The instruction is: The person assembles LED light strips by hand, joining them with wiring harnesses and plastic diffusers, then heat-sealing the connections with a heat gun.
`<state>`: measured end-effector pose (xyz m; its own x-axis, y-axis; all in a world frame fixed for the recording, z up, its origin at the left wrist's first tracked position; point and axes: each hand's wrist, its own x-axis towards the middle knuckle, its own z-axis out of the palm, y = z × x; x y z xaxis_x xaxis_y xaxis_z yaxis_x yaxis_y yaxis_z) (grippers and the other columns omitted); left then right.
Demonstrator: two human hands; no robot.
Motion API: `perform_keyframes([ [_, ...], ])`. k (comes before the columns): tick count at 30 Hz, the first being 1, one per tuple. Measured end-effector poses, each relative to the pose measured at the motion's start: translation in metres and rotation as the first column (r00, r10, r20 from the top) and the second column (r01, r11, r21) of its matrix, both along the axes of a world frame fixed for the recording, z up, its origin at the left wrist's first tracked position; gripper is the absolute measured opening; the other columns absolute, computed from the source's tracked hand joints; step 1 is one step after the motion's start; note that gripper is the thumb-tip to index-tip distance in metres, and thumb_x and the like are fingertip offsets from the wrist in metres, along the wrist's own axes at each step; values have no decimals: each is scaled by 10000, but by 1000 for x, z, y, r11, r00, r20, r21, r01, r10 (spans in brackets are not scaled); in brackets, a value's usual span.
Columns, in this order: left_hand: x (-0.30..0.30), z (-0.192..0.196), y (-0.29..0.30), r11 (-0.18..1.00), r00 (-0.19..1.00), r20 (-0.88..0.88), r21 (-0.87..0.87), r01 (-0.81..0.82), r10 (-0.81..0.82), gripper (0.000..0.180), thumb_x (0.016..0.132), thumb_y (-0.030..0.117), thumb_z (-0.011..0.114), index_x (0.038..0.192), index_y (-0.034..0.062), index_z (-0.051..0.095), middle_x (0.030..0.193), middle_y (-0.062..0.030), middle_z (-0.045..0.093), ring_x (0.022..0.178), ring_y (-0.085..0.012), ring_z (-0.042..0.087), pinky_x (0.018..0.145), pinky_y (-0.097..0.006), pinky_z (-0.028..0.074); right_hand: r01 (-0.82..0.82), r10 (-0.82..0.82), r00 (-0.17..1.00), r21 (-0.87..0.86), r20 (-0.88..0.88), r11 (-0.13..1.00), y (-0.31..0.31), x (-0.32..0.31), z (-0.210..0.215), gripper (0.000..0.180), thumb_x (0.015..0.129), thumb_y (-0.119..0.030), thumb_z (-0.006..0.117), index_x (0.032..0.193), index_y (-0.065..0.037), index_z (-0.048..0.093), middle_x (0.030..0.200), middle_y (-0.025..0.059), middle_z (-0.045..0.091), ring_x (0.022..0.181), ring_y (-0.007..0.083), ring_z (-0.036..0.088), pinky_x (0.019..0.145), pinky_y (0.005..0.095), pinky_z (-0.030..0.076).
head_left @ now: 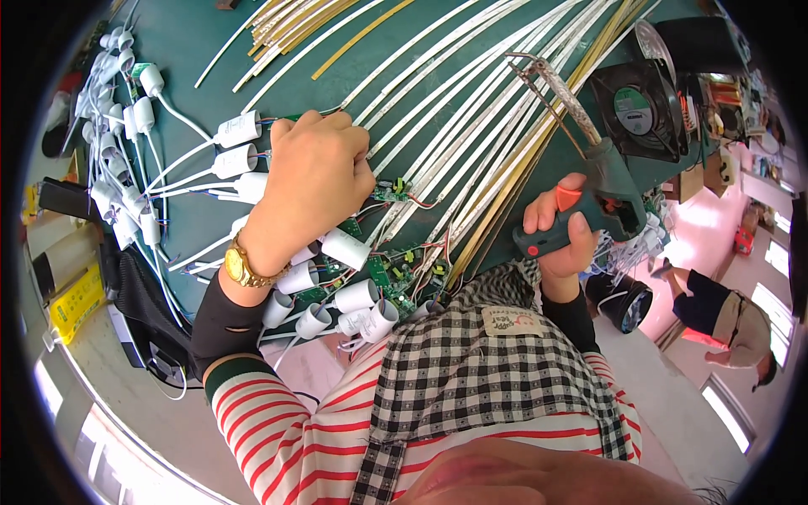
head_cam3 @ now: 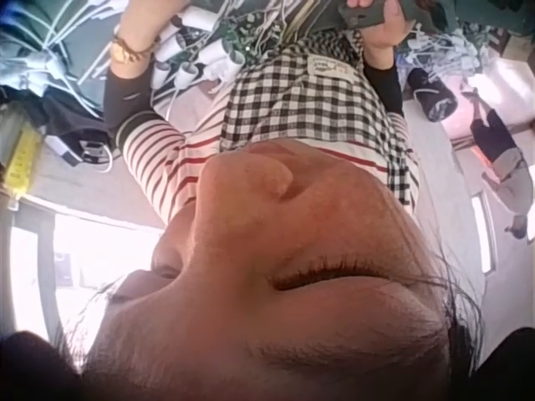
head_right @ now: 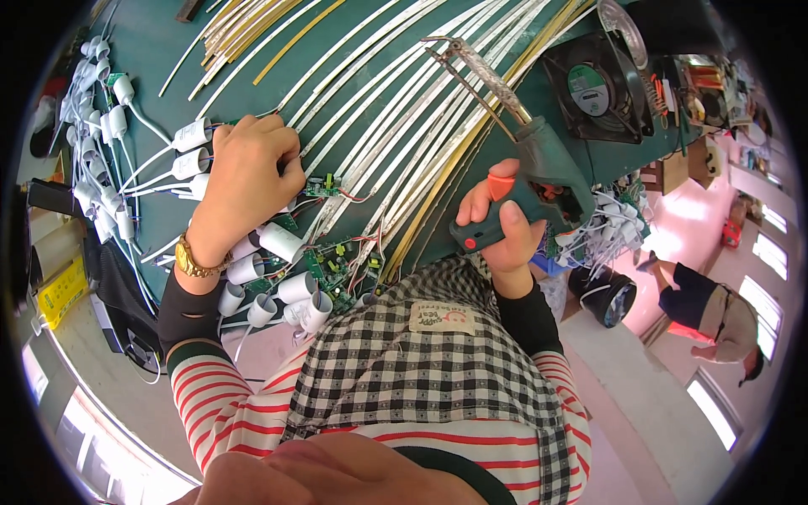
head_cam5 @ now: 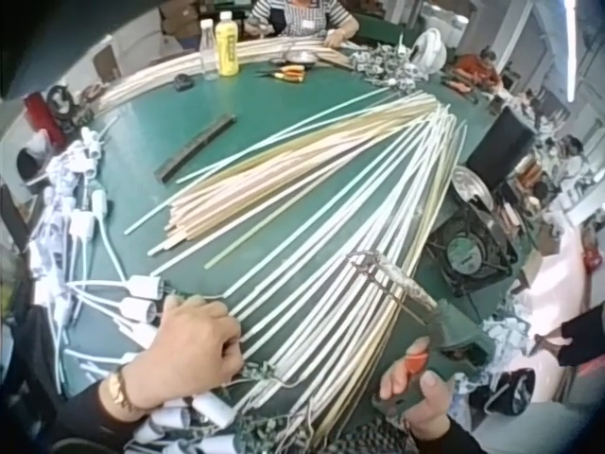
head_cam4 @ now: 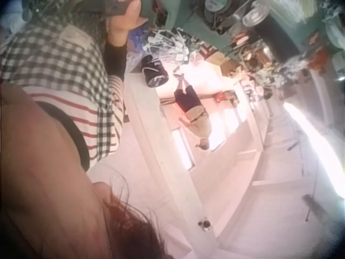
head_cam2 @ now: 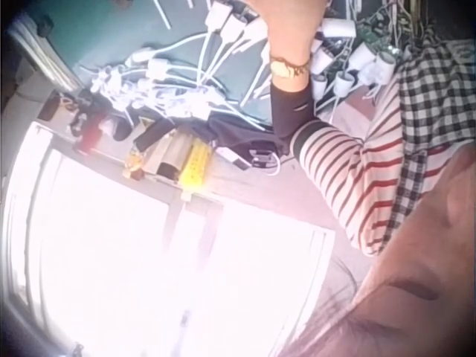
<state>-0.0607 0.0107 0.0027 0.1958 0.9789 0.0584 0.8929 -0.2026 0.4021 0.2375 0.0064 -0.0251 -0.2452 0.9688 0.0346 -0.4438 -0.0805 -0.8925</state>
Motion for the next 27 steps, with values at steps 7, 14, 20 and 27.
perform_keyframes([
  [7,0,-1,1,1000,1000,-5,10,8,-8,58,665,70,589,610,72,572,686,-60,527,713,-257,519,663,-390,334,-1,2,996,4,-84,1000,2,4,-9,440,868,-282,530,1174,15,420,682,103,496,595,189,514,575,317,471],
  [14,-1,-1,-1,999,1000,5,34,22,-22,50,663,65,596,624,75,566,699,-56,520,703,-257,511,664,-390,332,-10,8,992,-20,-124,1000,1,4,-10,420,880,-304,505,1176,-22,412,688,87,490,602,184,507,583,304,440],
  [20,0,-1,-1,999,998,-48,36,39,-37,30,688,90,585,668,79,566,723,-65,536,729,-274,527,669,-406,351,38,-44,985,-40,-170,998,1,2,-12,416,874,-266,507,1166,18,425,692,121,505,595,207,519,586,318,459],
  [27,-5,8,3,994,995,36,-56,90,-88,41,729,69,590,721,37,566,730,-91,544,718,-292,531,650,-409,385,21,-17,976,16,-218,1000,6,2,-13,387,891,-223,511,1183,19,434,705,128,534,615,224,557,598,332,476],
])
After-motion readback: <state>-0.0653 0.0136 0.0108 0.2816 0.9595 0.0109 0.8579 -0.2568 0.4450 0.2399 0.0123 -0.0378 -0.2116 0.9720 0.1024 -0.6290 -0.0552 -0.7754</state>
